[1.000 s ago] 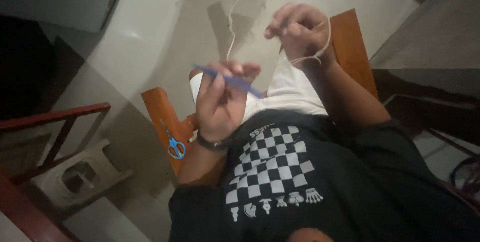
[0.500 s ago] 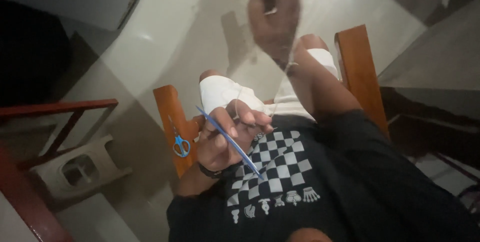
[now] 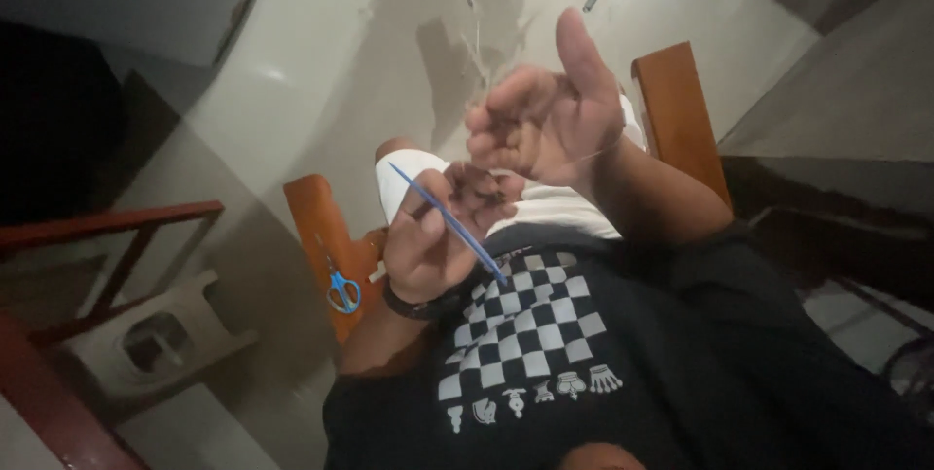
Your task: A person is attempting to tie a knot in a fishing line using a knot-tying tool.
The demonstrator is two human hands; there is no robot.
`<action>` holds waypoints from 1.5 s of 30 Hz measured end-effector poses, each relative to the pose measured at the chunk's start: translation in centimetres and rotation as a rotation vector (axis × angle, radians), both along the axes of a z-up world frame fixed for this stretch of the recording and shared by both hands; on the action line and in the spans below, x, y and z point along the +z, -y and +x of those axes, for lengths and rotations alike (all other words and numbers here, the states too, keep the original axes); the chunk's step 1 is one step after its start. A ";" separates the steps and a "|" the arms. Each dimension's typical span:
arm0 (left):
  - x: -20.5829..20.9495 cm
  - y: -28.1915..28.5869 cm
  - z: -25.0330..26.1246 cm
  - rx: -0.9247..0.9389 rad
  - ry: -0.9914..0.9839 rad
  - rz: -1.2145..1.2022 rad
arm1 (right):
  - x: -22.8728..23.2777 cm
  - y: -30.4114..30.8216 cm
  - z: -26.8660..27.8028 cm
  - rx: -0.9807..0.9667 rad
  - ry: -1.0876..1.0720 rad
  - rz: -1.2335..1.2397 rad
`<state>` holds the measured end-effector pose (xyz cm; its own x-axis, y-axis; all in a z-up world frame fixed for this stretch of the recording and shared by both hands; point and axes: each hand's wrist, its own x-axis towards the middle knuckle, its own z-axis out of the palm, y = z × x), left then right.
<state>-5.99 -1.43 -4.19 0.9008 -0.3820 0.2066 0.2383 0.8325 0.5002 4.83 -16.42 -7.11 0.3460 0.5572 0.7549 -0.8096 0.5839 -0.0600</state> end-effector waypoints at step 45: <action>12.8 -3.1 3.2 0.293 0.758 1.367 | 3.6 3.6 -1.9 -0.219 0.108 -0.252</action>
<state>-2.80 1.67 8.65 0.8260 -0.4872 0.2835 -0.4836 -0.3542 0.8004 2.91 -20.01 -3.53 0.4036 0.6523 0.6416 -0.6479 0.6989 -0.3030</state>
